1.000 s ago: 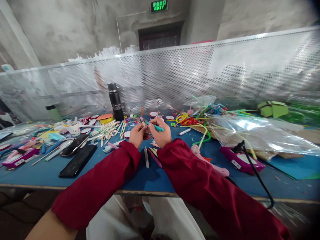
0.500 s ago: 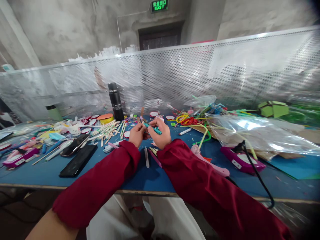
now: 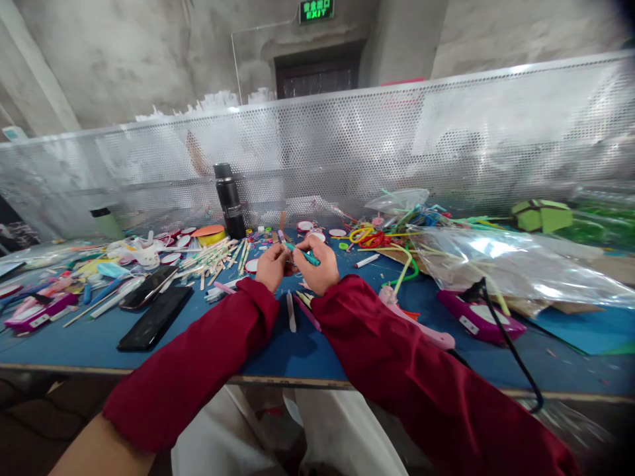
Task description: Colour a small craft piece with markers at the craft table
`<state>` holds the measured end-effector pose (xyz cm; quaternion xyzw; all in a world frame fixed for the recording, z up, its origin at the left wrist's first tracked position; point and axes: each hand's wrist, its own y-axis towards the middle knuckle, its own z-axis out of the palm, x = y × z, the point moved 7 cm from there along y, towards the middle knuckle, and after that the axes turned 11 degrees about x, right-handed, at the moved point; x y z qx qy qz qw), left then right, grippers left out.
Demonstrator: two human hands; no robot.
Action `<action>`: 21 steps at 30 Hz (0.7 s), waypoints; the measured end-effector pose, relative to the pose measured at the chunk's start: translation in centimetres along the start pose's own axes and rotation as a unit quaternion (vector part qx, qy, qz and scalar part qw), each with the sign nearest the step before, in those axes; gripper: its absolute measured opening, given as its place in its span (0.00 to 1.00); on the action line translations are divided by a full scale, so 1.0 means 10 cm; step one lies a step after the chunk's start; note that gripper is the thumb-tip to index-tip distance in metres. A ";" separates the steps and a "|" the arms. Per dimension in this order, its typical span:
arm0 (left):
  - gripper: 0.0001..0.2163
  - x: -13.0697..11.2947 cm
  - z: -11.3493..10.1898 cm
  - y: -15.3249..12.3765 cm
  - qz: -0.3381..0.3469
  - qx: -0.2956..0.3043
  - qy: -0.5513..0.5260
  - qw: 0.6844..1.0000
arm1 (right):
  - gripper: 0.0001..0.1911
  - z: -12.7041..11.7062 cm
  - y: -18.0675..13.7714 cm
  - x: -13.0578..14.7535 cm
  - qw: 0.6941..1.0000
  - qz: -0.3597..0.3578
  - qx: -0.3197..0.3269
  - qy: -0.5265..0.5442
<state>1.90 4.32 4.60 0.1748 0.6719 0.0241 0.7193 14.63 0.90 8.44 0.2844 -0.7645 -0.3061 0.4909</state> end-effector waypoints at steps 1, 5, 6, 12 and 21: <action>0.12 0.01 0.00 0.00 0.000 0.000 0.000 1.000 | 0.05 0.00 0.00 0.00 1.000 0.001 -0.001 0.000; 0.13 0.04 -0.01 0.02 0.003 0.002 -0.001 1.000 | 0.05 -0.01 0.00 0.03 1.000 -0.009 -0.002 -0.004; 0.13 0.04 -0.01 0.03 0.004 0.002 -0.001 1.000 | 0.06 -0.01 0.00 0.03 1.000 -0.014 -0.003 -0.007; 0.10 0.03 -0.02 0.02 -0.001 -0.003 0.003 1.000 | 0.06 -0.04 0.01 0.04 0.999 -0.023 -0.018 -0.018; 0.09 0.02 -0.02 0.01 -0.006 -0.004 0.011 1.000 | 0.06 -0.03 0.00 0.06 0.999 -0.022 -0.006 -0.026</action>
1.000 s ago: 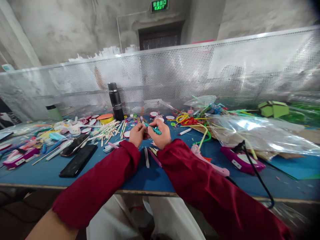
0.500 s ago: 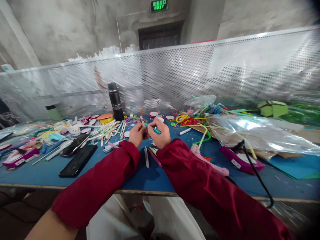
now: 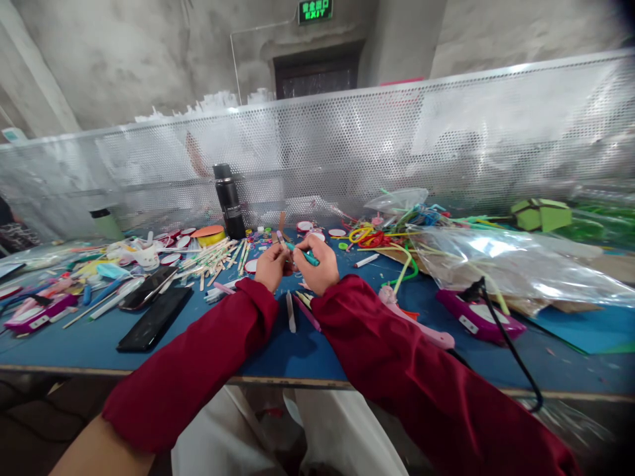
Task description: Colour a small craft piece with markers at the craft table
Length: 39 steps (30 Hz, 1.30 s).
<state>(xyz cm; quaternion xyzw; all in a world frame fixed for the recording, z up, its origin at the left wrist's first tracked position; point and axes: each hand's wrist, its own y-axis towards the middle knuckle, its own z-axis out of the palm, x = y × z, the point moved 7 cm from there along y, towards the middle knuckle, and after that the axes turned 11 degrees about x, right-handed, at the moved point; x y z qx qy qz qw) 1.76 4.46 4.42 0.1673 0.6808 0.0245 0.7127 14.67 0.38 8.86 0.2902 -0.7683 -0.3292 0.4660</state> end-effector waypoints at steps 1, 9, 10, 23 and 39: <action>0.09 0.00 0.00 0.00 -0.001 0.000 0.000 1.000 | 0.06 0.00 0.00 0.00 1.000 0.002 0.000 -0.004; 0.10 0.01 -0.01 0.01 0.001 -0.004 -0.008 1.000 | 0.06 0.02 0.00 0.01 0.999 -0.004 0.006 -0.031; 0.10 0.02 -0.01 0.01 0.003 -0.004 -0.010 1.000 | 0.05 0.03 0.00 0.01 0.999 -0.005 0.008 -0.034; 0.10 0.02 -0.01 0.01 0.004 0.003 -0.013 1.000 | 0.05 0.04 0.00 -0.01 1.000 -0.006 0.006 -0.026; 0.12 0.04 -0.02 0.04 0.015 0.005 -0.016 1.000 | 0.05 0.04 -0.01 0.00 0.999 0.006 0.006 -0.032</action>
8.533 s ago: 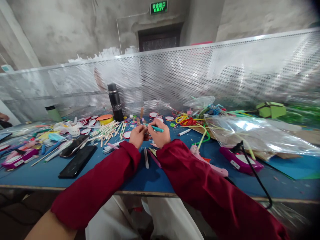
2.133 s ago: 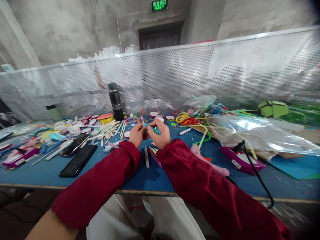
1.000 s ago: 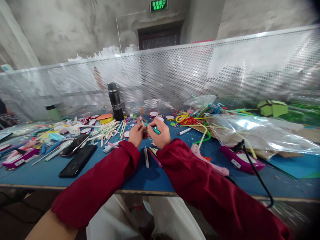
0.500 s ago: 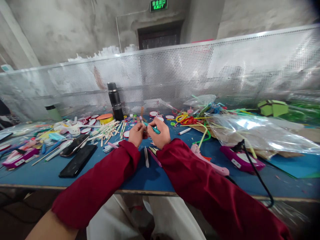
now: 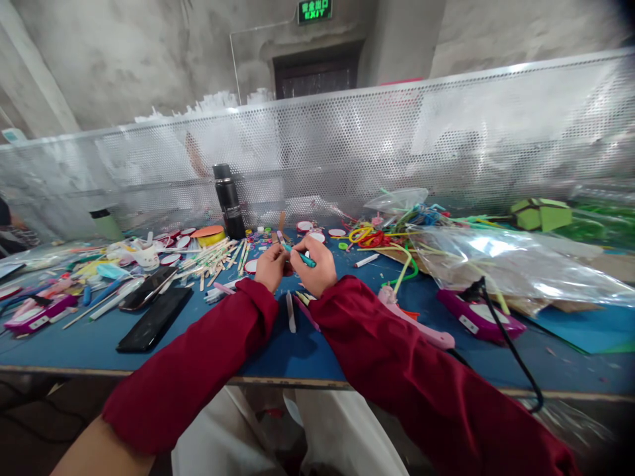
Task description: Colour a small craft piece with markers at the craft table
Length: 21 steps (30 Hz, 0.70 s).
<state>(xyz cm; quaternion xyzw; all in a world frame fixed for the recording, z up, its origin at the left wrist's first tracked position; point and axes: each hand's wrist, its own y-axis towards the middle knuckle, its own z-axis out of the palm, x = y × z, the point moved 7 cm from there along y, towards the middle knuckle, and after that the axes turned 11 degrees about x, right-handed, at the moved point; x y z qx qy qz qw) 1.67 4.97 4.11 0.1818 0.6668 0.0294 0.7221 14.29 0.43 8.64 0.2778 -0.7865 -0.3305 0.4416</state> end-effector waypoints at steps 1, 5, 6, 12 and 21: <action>0.11 0.00 0.00 0.00 -0.004 -0.002 0.001 1.000 | 0.05 0.00 0.00 0.00 1.000 0.000 0.001 0.002; 0.09 -0.01 0.01 -0.01 -0.013 -0.003 0.003 1.000 | 0.05 0.00 0.00 0.00 1.000 -0.003 0.002 0.009; 0.10 -0.01 0.01 -0.01 -0.010 -0.003 0.000 1.000 | 0.05 0.00 0.00 0.00 1.000 0.000 0.002 0.006; 0.10 0.04 0.01 0.01 0.001 -0.001 -0.017 1.000 | 0.05 0.02 0.00 0.03 1.000 0.010 0.000 -0.004; 0.10 0.00 0.00 -0.01 -0.011 -0.009 -0.012 1.000 | 0.05 -0.01 0.00 0.03 1.000 -0.007 -0.003 -0.004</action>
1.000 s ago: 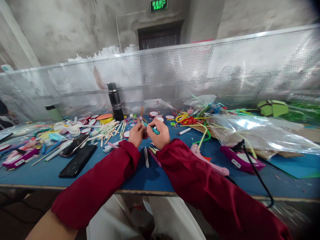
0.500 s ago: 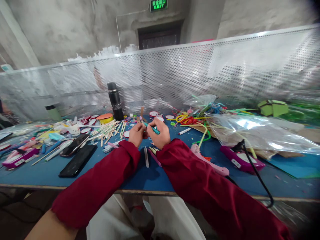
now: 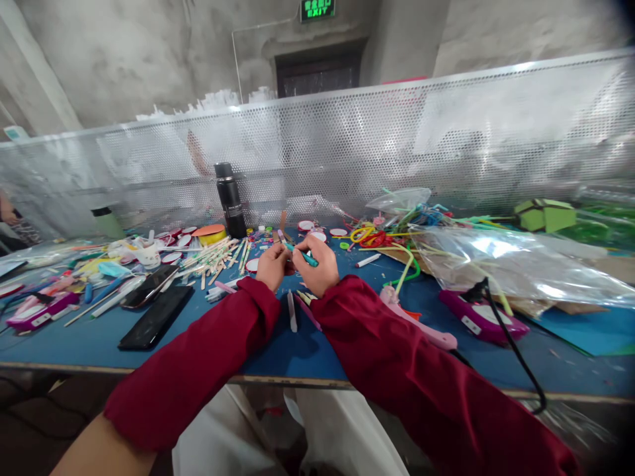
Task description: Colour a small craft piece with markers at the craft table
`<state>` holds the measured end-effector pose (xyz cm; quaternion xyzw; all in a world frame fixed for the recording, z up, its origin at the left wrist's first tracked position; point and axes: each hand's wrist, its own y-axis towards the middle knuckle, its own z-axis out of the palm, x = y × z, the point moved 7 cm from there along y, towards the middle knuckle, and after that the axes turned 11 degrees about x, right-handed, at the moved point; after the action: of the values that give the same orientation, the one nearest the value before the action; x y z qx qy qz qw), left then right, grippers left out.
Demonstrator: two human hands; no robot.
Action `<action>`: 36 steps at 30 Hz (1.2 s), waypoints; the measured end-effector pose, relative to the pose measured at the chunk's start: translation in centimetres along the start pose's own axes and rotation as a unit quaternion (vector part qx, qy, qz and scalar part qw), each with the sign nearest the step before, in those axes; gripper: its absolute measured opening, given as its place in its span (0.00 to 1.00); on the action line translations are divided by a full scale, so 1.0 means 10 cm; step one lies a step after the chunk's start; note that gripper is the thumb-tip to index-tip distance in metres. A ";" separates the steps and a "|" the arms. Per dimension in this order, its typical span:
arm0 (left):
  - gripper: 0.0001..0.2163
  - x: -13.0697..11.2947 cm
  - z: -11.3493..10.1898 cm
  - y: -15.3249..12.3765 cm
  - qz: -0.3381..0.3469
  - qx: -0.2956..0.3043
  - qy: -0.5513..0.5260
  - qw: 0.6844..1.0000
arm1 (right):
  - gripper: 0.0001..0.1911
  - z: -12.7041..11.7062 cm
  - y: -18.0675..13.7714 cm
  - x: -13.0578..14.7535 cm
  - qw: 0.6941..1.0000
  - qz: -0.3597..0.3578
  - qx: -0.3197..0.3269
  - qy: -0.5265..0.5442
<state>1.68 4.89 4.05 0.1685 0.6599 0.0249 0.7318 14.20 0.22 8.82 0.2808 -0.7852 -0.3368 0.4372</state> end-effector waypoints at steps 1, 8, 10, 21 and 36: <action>0.10 0.00 0.00 0.00 -0.002 -0.001 0.000 1.000 | 0.05 0.00 0.00 0.00 1.000 -0.001 0.002 -0.001; 0.08 -0.01 0.01 -0.01 -0.006 -0.004 0.003 1.000 | 0.05 0.00 0.00 -0.03 1.000 -0.004 0.000 0.001; 0.09 -0.01 0.01 -0.01 -0.003 -0.003 0.002 1.000 | 0.05 -0.01 0.00 -0.02 1.000 -0.005 -0.002 0.001; 0.12 0.01 0.00 0.01 0.007 -0.002 -0.004 1.000 | 0.05 0.00 0.00 -0.02 1.000 -0.003 -0.002 -0.001; 0.10 0.04 0.01 0.03 0.002 0.017 0.007 1.000 | 0.06 0.01 0.00 -0.04 1.000 -0.002 0.003 0.002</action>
<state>1.86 5.24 3.71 0.1819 0.6651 0.0163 0.7241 14.35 0.58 8.63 0.2844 -0.7845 -0.3349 0.4375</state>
